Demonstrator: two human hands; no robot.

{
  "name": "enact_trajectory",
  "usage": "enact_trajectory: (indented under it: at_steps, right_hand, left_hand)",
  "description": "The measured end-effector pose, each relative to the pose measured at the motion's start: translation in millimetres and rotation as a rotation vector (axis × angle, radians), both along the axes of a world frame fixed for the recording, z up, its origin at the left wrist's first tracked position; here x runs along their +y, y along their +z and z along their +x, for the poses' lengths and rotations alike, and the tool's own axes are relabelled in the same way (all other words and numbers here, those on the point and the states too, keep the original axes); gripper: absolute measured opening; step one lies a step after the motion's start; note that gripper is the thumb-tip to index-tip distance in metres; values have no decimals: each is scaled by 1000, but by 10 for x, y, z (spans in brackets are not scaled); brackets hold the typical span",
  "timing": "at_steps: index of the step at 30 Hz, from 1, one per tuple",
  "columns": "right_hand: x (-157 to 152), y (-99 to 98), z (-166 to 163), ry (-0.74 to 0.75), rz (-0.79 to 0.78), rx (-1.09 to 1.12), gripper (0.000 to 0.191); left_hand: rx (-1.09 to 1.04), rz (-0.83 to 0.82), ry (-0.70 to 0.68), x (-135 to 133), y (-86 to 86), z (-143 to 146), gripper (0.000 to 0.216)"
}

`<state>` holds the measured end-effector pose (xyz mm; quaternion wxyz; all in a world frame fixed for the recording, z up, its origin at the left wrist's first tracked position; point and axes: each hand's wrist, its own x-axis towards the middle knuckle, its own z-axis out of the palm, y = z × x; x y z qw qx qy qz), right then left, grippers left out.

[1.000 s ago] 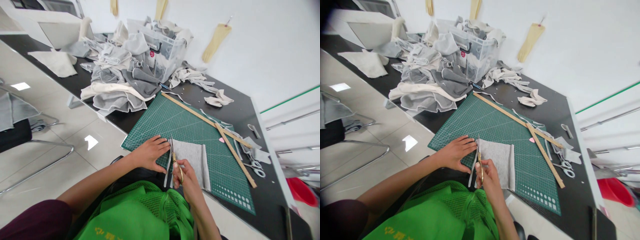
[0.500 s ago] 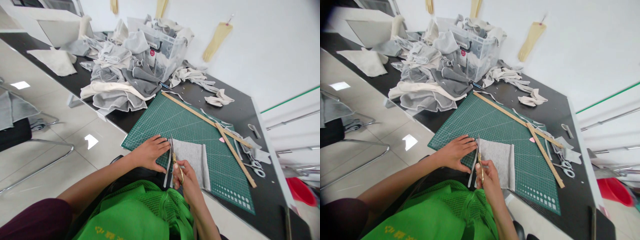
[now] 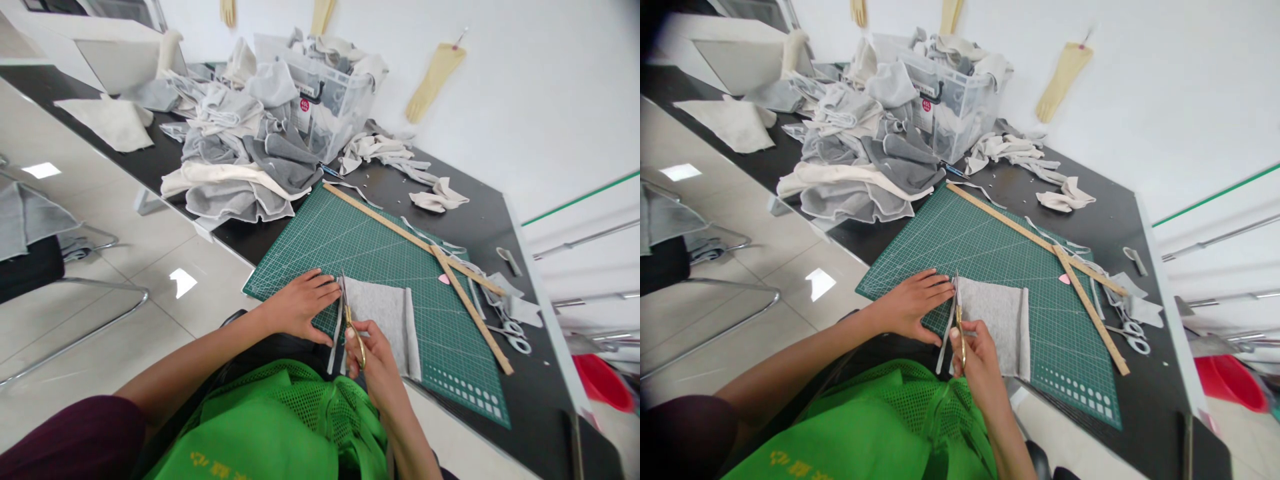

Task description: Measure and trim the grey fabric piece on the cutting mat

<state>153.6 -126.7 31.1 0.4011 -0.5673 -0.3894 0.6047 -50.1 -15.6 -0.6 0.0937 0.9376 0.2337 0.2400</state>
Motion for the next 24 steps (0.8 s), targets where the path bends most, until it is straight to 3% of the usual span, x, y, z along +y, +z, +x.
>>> enact_trajectory:
  at_steps: [24]
  right_hand:
    - [-31,-9,-30,-10,19,-17,39]
  left_hand:
    - [-10,32,8,-4,-17,3,92]
